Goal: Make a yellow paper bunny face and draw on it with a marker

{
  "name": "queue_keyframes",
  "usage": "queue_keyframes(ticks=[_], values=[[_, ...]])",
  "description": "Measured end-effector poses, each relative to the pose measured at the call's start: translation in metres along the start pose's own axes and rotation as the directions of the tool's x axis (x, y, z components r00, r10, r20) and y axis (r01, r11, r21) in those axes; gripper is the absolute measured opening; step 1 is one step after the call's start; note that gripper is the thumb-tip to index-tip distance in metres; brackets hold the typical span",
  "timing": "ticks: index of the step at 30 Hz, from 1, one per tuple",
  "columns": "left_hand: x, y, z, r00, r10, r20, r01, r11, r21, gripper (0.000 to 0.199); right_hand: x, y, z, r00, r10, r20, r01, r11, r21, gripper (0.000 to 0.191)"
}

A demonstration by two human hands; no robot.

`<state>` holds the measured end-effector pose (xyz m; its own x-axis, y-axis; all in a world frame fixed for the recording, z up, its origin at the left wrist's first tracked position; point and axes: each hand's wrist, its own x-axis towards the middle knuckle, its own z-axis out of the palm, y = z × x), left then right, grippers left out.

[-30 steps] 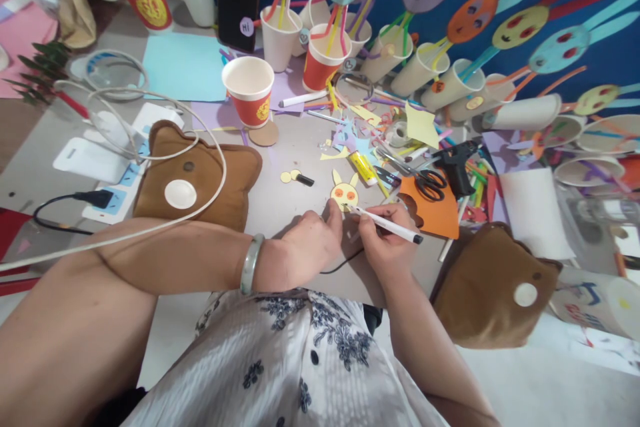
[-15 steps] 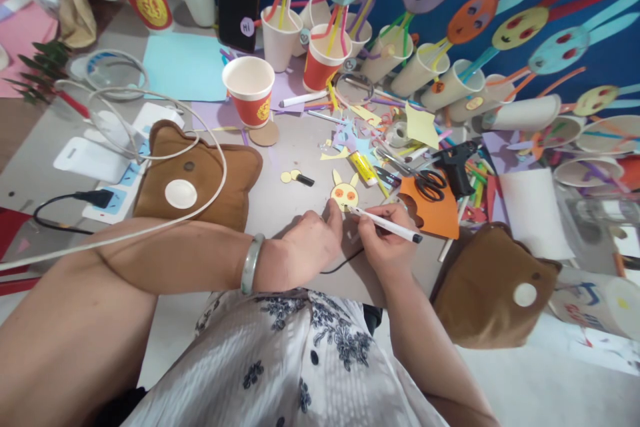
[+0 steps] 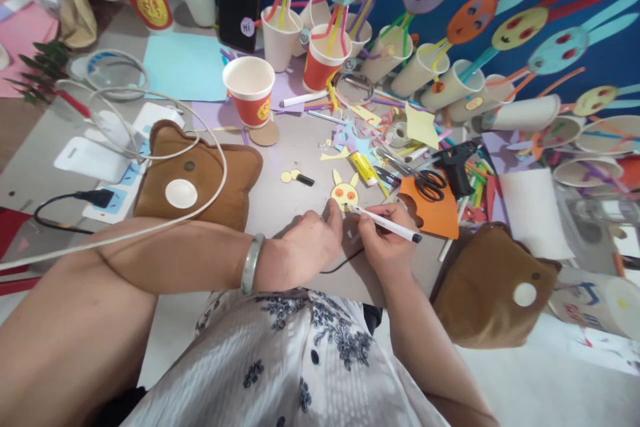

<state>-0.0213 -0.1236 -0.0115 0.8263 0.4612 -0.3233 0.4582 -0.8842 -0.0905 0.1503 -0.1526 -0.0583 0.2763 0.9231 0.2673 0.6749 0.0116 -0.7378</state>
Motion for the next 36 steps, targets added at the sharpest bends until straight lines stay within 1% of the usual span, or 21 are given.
queue_keyframes(ticks=[2, 6, 12, 16, 24, 28, 31, 33, 36], values=[[0.0003, 0.0001, 0.0007, 1.000, -0.014, -0.004, 0.014, 1.000, -0.021, 0.056, 0.0003, -0.0005, -0.0003, 1.000, 0.004, 0.007, -0.004, 1.000, 0.005, 0.006], [0.0005, 0.0019, 0.0043, 0.997, -0.054, -0.047, 0.051, 0.997, -0.058, 0.054, -0.0011, 0.0026, -0.0001, 1.000, 0.018, 0.020, -0.018, 1.000, 0.011, 0.007], [0.0005, 0.0021, 0.0059, 0.999, -0.033, -0.037, 0.032, 0.999, -0.033, 0.054, -0.0032, 0.0065, 0.0008, 0.999, 0.044, -0.014, -0.044, 0.998, 0.035, 0.010], [0.0008, 0.0025, 0.0075, 0.997, -0.042, -0.068, 0.042, 0.999, -0.005, 0.056, -0.0020, 0.0029, -0.0007, 1.000, 0.026, 0.001, -0.026, 0.999, 0.025, 0.009], [0.0006, -0.0001, 0.0005, 1.000, -0.013, 0.000, 0.013, 1.000, -0.006, 0.058, -0.0007, 0.0005, -0.0006, 0.999, 0.028, 0.021, -0.028, 1.000, 0.005, 0.009], [0.0013, 0.0016, 0.0048, 1.000, -0.011, -0.023, 0.011, 1.000, 0.008, 0.057, 0.0002, -0.0015, -0.0012, 0.999, 0.026, 0.022, -0.026, 1.000, 0.000, 0.007], [0.0009, 0.0024, 0.0058, 0.999, -0.015, -0.042, 0.015, 1.000, 0.004, 0.056, 0.0002, -0.0027, -0.0018, 1.000, 0.001, 0.010, -0.001, 1.000, -0.007, 0.006], [0.0004, 0.0018, 0.0037, 0.999, -0.017, -0.037, 0.017, 1.000, 0.002, 0.056, -0.0004, -0.0014, -0.0017, 1.000, -0.003, 0.001, 0.003, 1.000, -0.007, 0.007], [-0.0003, 0.0002, -0.0005, 1.000, -0.014, -0.011, 0.014, 1.000, -0.001, 0.057, -0.0017, 0.0030, -0.0010, 0.999, 0.034, -0.004, -0.034, 0.999, 0.017, 0.009]])
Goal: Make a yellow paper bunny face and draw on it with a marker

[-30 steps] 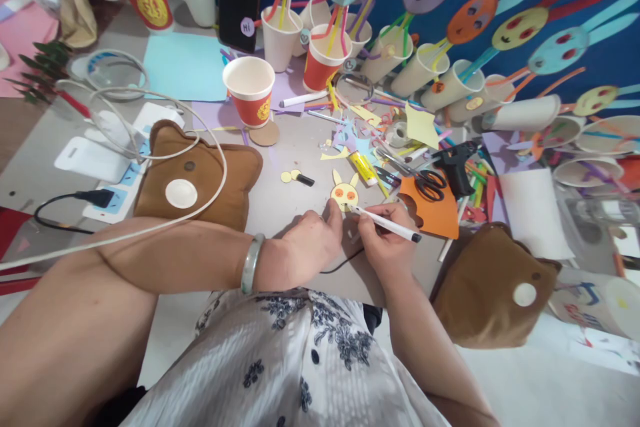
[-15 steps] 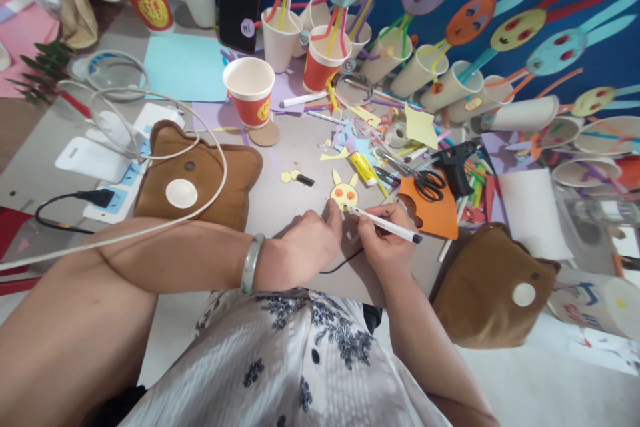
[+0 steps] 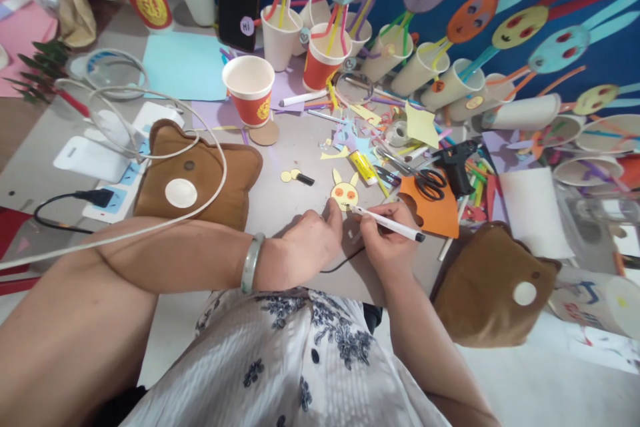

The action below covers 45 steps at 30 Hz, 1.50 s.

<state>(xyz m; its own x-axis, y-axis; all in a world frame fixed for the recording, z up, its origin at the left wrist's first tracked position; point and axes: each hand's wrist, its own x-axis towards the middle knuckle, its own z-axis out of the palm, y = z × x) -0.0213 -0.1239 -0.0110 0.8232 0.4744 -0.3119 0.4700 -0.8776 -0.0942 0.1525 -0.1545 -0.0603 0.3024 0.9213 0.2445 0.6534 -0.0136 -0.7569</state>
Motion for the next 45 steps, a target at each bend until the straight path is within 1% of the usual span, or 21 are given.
queue_keyframes(ticks=[3, 6, 9, 12, 17, 24, 28, 31, 35, 40, 45], values=[[0.000, -0.001, -0.002, 1.000, 0.009, 0.010, -0.009, 1.000, -0.026, 0.056, -0.001, 0.003, 0.000, 1.000, 0.018, -0.004, -0.018, 1.000, 0.019, 0.011], [0.001, 0.000, 0.000, 1.000, -0.018, -0.012, 0.017, 0.997, -0.077, 0.054, -0.001, 0.003, 0.000, 1.000, 0.011, -0.005, -0.011, 1.000, 0.024, 0.010], [0.001, 0.000, 0.001, 1.000, -0.029, -0.008, 0.028, 0.994, -0.107, 0.054, -0.001, 0.001, -0.001, 1.000, -0.009, 0.001, 0.009, 1.000, 0.008, 0.009], [0.001, -0.001, 0.000, 1.000, -0.019, 0.007, 0.019, 0.997, -0.081, 0.055, 0.000, -0.002, -0.001, 0.999, -0.040, 0.008, 0.040, 0.999, -0.024, 0.008], [-0.002, -0.004, -0.005, 1.000, 0.012, 0.027, -0.011, 0.999, -0.043, 0.056, 0.001, -0.005, -0.001, 0.997, -0.071, 0.036, 0.072, 0.997, -0.021, 0.006], [-0.001, -0.002, -0.003, 1.000, -0.002, 0.029, 0.003, 0.999, -0.054, 0.053, 0.002, -0.004, -0.001, 0.997, -0.051, 0.052, 0.055, 0.996, -0.067, 0.009], [0.000, -0.001, -0.001, 1.000, -0.011, 0.006, 0.011, 0.999, -0.048, 0.054, 0.001, -0.004, -0.001, 0.999, -0.036, 0.023, 0.036, 0.999, -0.036, 0.007], [0.000, -0.002, -0.003, 1.000, 0.000, 0.021, 0.001, 0.999, -0.040, 0.056, 0.001, -0.005, -0.001, 0.999, -0.037, -0.006, 0.037, 0.999, -0.029, 0.007], [0.000, -0.003, -0.006, 0.999, 0.020, 0.042, -0.019, 1.000, -0.019, 0.058, 0.002, -0.008, -0.001, 0.999, -0.048, 0.011, 0.049, 0.999, -0.023, 0.006], [0.000, -0.002, -0.003, 1.000, -0.003, 0.009, 0.003, 1.000, -0.030, 0.056, 0.003, -0.008, -0.001, 0.999, -0.031, 0.035, 0.032, 0.999, -0.026, 0.007], [0.000, -0.001, -0.002, 1.000, -0.021, 0.013, 0.021, 0.999, -0.045, 0.056, 0.000, -0.002, -0.001, 1.000, -0.007, -0.001, 0.007, 1.000, -0.016, 0.008]])
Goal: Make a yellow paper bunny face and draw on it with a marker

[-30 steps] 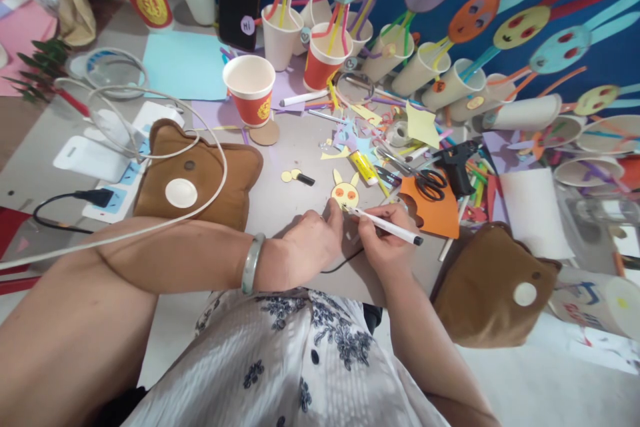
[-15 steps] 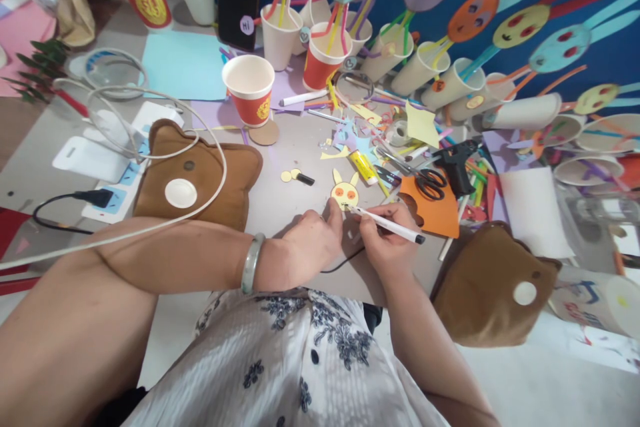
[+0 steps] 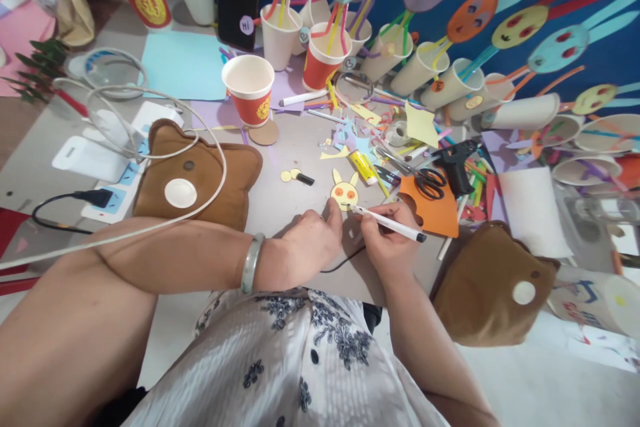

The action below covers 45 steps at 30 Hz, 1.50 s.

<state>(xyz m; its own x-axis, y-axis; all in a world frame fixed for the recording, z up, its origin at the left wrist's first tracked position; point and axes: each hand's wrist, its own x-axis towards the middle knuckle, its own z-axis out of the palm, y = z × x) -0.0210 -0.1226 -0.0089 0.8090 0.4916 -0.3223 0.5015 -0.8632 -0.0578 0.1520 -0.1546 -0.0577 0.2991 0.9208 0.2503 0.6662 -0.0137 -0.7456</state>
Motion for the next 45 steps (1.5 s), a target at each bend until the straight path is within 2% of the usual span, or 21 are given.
queue_keyframes(ticks=[6, 15, 25, 33, 39, 45], values=[[0.0000, -0.0012, -0.0028, 0.999, 0.026, 0.030, -0.026, 1.000, 0.001, 0.058, -0.0019, 0.0065, 0.0011, 1.000, 0.018, 0.004, -0.018, 1.000, 0.018, 0.009], [-0.0007, 0.0008, 0.0023, 1.000, 0.014, -0.021, -0.014, 0.999, 0.030, 0.055, -0.0005, 0.0036, 0.0011, 1.000, -0.015, 0.008, 0.015, 1.000, 0.008, 0.007], [-0.0014, -0.0027, -0.0068, 0.999, 0.031, 0.044, -0.031, 0.999, 0.011, 0.059, -0.0002, 0.0035, -0.0001, 1.000, -0.011, -0.005, 0.011, 1.000, 0.011, 0.006], [-0.0013, -0.0011, -0.0008, 1.000, 0.029, -0.002, -0.029, 0.999, 0.030, 0.057, -0.0009, 0.0047, 0.0021, 1.000, -0.002, 0.005, 0.002, 1.000, 0.024, 0.006], [-0.0006, -0.0028, -0.0055, 0.998, 0.040, 0.050, -0.042, 0.998, 0.039, 0.061, -0.0005, 0.0046, 0.0016, 1.000, -0.005, -0.013, 0.005, 1.000, 0.014, 0.005], [-0.0004, -0.0008, -0.0029, 1.000, 0.021, 0.010, -0.021, 0.999, 0.024, 0.057, -0.0002, 0.0063, 0.0027, 1.000, -0.013, 0.000, 0.013, 0.999, 0.035, 0.006]])
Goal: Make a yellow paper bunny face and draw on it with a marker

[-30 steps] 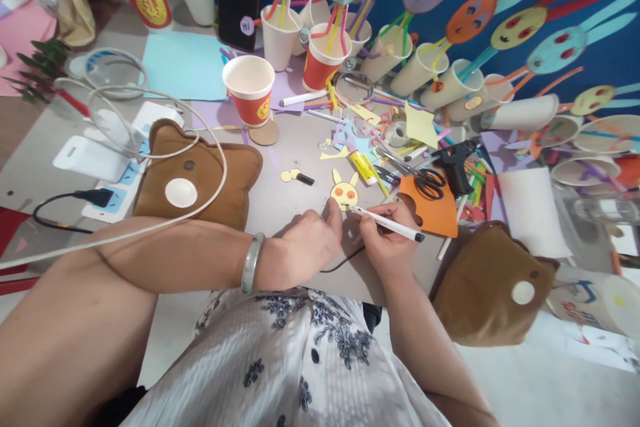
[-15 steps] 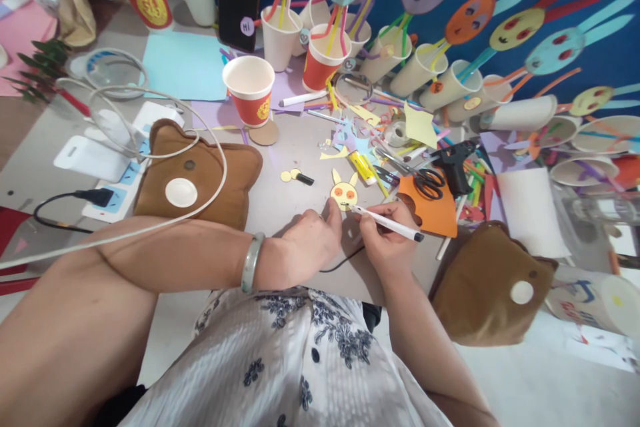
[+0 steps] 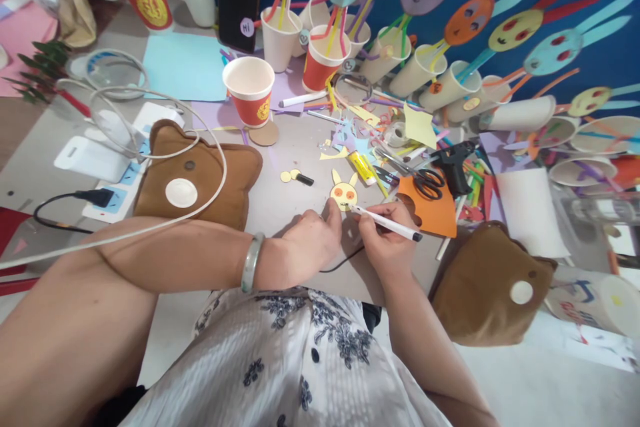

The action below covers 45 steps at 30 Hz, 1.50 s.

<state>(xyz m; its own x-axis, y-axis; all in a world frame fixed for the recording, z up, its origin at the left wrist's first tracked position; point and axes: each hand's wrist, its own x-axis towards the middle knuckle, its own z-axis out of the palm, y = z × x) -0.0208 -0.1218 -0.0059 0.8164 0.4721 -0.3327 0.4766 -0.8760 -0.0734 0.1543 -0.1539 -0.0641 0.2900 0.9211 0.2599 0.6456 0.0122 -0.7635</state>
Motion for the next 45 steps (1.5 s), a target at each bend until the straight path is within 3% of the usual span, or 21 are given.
queue_keyframes(ticks=[11, 15, 26, 35, 45], values=[[0.001, 0.001, 0.004, 1.000, -0.006, -0.029, 0.005, 0.999, -0.043, 0.053, 0.000, -0.006, -0.001, 1.000, -0.004, 0.030, 0.005, 0.999, -0.043, 0.007], [0.000, 0.000, 0.002, 1.000, 0.005, 0.010, -0.004, 1.000, -0.024, 0.056, 0.002, -0.009, -0.001, 0.999, -0.022, 0.024, 0.023, 0.998, -0.057, 0.007], [-0.001, -0.002, -0.003, 0.998, 0.028, 0.049, -0.027, 1.000, -0.016, 0.061, -0.003, 0.003, 0.000, 0.999, 0.046, -0.002, -0.046, 0.999, 0.011, 0.009], [0.000, -0.001, 0.001, 1.000, -0.009, 0.021, 0.010, 0.998, -0.067, 0.058, -0.001, -0.002, 0.000, 0.998, 0.066, 0.017, -0.066, 0.997, 0.025, 0.008], [0.005, 0.000, 0.005, 1.000, -0.014, 0.021, 0.017, 0.990, -0.139, 0.056, 0.002, -0.008, 0.000, 1.000, 0.010, 0.017, -0.010, 1.000, 0.003, 0.007]])
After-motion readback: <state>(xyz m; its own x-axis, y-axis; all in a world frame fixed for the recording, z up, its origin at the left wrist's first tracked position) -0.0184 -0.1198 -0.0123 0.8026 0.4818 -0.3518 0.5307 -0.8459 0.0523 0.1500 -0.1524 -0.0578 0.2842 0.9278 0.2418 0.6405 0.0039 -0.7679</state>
